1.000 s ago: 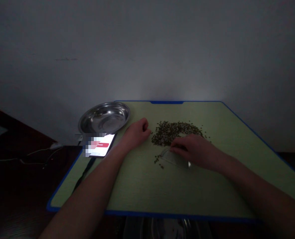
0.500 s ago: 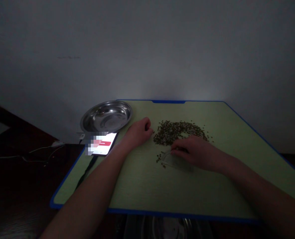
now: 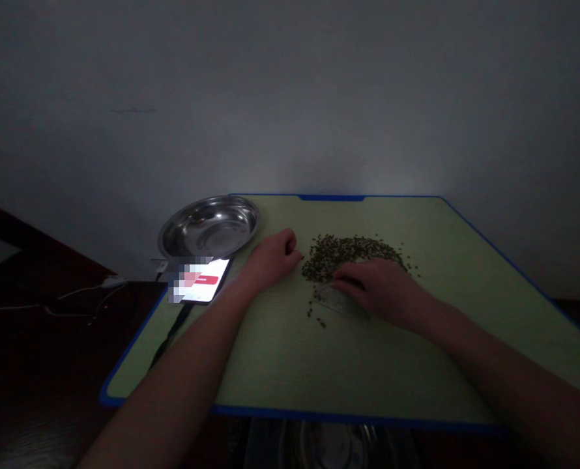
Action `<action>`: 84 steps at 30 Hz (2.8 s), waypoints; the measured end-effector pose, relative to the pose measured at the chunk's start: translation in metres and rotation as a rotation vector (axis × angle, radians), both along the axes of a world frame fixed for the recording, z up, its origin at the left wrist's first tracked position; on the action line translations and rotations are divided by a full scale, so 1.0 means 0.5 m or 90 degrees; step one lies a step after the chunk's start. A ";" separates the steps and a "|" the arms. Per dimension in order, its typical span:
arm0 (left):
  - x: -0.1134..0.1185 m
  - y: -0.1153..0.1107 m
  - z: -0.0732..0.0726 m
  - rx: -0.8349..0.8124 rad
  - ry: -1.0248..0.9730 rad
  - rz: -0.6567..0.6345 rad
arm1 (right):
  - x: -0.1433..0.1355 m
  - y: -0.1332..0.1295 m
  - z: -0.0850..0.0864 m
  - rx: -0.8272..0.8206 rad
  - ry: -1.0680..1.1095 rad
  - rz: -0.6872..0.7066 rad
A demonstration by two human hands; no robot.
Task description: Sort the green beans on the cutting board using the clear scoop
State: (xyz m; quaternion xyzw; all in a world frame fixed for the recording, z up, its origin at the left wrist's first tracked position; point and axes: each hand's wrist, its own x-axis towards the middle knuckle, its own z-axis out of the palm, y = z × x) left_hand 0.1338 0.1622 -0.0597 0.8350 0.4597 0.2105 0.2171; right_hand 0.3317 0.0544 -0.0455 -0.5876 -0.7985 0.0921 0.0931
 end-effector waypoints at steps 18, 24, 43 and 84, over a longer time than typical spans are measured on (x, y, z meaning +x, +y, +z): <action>0.000 -0.003 0.003 0.001 0.008 -0.009 | -0.013 0.005 0.000 0.044 0.028 0.122; 0.001 -0.002 0.004 0.005 0.021 -0.011 | -0.013 0.004 0.005 0.055 0.057 0.121; -0.001 0.003 -0.001 0.010 0.027 -0.022 | -0.004 -0.002 0.003 0.055 0.075 0.174; -0.004 0.001 -0.001 0.008 0.044 -0.026 | 0.025 -0.015 0.019 -0.084 0.090 0.116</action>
